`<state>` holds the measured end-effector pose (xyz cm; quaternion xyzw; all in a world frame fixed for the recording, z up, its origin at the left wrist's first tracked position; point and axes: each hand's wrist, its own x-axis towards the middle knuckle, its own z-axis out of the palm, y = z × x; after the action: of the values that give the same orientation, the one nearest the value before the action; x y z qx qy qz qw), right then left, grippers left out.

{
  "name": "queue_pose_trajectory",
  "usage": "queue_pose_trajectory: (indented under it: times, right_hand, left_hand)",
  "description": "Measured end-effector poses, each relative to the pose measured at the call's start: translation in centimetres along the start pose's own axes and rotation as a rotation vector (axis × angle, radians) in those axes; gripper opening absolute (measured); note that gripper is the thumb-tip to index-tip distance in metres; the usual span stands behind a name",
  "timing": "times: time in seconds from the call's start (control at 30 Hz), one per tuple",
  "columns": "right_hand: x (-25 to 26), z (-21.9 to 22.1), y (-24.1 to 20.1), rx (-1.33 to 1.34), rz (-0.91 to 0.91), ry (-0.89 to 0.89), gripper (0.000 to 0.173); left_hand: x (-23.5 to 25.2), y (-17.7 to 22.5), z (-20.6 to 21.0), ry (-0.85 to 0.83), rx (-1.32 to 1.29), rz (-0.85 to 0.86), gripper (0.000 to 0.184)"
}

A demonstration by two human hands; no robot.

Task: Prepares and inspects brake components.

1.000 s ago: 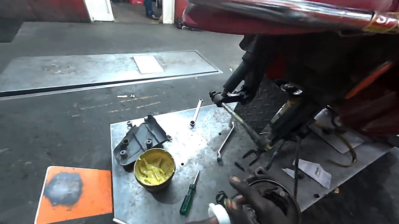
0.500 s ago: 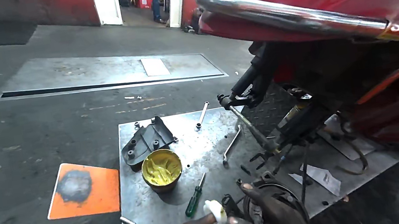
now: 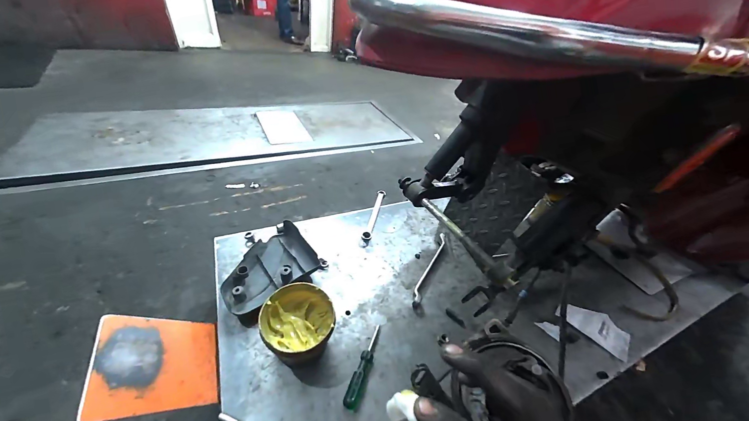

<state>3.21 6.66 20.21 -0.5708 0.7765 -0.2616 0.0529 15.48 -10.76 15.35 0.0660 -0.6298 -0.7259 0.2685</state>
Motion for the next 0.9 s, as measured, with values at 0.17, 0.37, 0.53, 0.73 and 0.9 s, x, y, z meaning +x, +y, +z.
queue_pose_trajectory:
  times: [0.17, 0.37, 0.53, 0.73, 0.9]
  right_hand:
    - [0.9, -1.1, -0.4, 0.304, 0.065, -0.113, 0.074]
    - [0.9, -0.9, -0.8, 0.185, 0.069, -0.09, 0.077]
    - [1.1, -1.0, 0.3, 0.183, 0.074, -0.042, 0.061]
    - [0.7, -1.9, 0.0, 0.033, 0.075, 0.046, 0.057]
    - [0.5, -0.8, 0.1, -0.075, 0.023, 0.045, 0.058]
  left_hand:
    - [-0.4, -1.0, -0.4, -0.029, 0.12, 0.087, 0.017]
    - [-0.6, -1.3, -0.6, -0.039, 0.142, 0.103, 0.018]
    - [-0.8, -1.3, -0.1, -0.107, 0.079, 0.098, 0.017]
    - [-0.6, -1.2, -0.2, -0.088, 0.098, 0.101, 0.017]
    - [-0.4, -0.8, -0.4, -0.059, 0.083, 0.073, 0.017]
